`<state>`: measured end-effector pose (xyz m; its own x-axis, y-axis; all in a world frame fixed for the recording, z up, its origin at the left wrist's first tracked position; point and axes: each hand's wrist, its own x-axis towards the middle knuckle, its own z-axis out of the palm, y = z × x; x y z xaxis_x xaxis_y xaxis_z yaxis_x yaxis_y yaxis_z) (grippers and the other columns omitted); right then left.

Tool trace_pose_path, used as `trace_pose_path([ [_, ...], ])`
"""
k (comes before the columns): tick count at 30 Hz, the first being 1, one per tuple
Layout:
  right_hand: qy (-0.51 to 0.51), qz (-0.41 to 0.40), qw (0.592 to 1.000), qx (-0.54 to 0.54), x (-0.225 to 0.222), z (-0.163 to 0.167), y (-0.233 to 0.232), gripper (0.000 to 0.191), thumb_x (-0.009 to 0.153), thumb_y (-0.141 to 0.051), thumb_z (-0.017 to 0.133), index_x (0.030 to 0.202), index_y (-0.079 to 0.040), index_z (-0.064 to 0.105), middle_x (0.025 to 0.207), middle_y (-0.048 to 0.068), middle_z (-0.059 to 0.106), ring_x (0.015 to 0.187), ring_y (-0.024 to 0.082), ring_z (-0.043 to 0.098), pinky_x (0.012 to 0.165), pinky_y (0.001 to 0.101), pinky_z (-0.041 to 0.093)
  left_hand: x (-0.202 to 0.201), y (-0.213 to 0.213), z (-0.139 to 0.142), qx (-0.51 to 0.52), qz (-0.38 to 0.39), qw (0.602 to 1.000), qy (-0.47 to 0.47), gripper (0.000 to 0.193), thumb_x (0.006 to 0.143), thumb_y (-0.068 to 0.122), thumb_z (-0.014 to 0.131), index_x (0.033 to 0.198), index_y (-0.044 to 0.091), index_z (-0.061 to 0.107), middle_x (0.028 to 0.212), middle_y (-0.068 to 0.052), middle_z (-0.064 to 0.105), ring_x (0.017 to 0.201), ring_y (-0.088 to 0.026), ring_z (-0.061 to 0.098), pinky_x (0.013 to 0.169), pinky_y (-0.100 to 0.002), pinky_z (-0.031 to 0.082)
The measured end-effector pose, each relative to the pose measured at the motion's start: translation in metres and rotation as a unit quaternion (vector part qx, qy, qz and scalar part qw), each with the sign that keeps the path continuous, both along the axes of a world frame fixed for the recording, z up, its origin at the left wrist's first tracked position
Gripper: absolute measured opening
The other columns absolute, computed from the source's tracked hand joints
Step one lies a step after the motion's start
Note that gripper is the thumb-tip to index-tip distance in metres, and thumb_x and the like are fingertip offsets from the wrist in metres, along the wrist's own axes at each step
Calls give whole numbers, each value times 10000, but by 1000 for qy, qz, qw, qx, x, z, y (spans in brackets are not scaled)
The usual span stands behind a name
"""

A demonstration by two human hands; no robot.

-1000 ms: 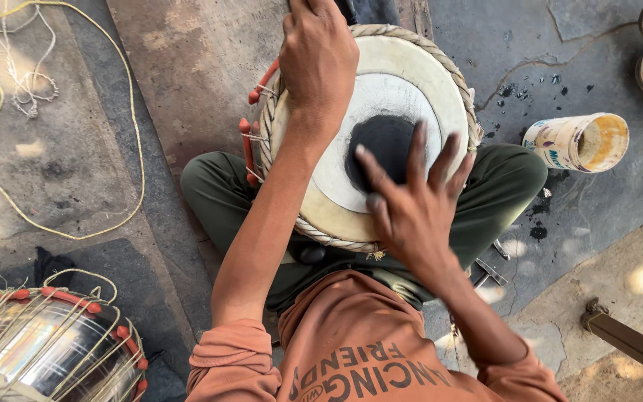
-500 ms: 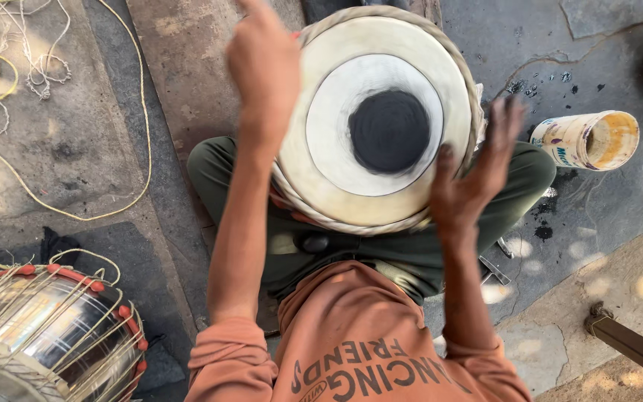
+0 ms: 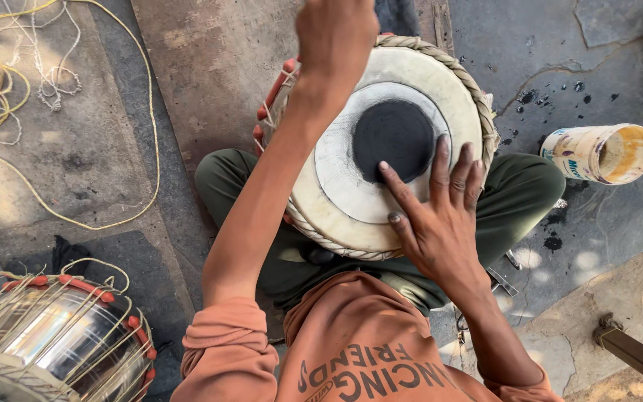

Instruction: The person sits cross-legged with a drum on their lap and rubs black paste into the center of the drum head by hand, spreading it in circular motions. They then use a flat metal scraper blade to smooth and shape the paste, wipe the blade with a cloth, and continue pressing and rubbing the paste with their palm and fingers.

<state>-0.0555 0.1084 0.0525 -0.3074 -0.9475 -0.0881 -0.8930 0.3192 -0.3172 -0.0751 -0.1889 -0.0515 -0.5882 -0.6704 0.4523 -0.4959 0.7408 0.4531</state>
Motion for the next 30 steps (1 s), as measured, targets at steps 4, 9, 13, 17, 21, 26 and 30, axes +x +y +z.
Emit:
trace_pose_path([
  [4,27,11,1000,8,-4,3,-16,548,1036,-404,491,1583,-392,464,1711,285,103,1561,563,4,1237,697,-8,-18,9,-15,-16,7,999,29,110,876,67,614,843,15,705,718,-190,693,661,-361,734,506,-416,587],
  [9,82,-8,997,-4,-19,8,-51,492,1079,-459,485,1570,-434,512,1714,230,168,1530,563,15,1190,737,8,-14,10,-12,8,48,998,29,98,851,67,618,816,23,699,718,-196,692,675,-373,733,526,-436,586],
  [13,82,-38,996,-1,-30,12,-56,463,1117,-413,476,1576,-427,528,1737,232,168,1556,564,5,1224,752,14,-11,11,-7,10,44,999,17,86,886,75,619,877,29,691,762,-207,696,668,-383,734,513,-437,581],
  [17,52,-85,995,13,-21,12,-28,539,1041,-362,497,1579,-377,512,1728,263,136,1556,576,-41,1204,774,-24,-9,12,-7,12,68,997,15,104,890,76,614,957,9,656,844,-221,691,688,-383,737,505,-418,584],
  [21,39,-33,998,20,-12,8,-3,525,999,-330,525,1521,-390,545,1721,284,71,1533,575,-110,1168,786,-68,-12,14,-11,-6,101,995,20,140,892,64,595,1000,-19,627,874,-230,685,665,-375,737,468,-393,584],
  [26,63,57,996,0,-26,0,-20,488,1066,-391,530,1550,-434,559,1729,267,34,1528,567,-129,1175,781,-93,-16,12,-18,-21,110,994,-13,94,932,107,596,982,36,632,862,-195,692,693,-351,747,516,-389,595],
  [30,134,89,987,-7,-41,-3,-50,487,1109,-502,532,1593,-444,551,1755,194,63,1557,518,-102,1187,763,-89,-16,8,-18,-7,115,993,-34,107,923,111,589,970,30,642,839,-195,693,682,-341,751,488,-392,590],
])
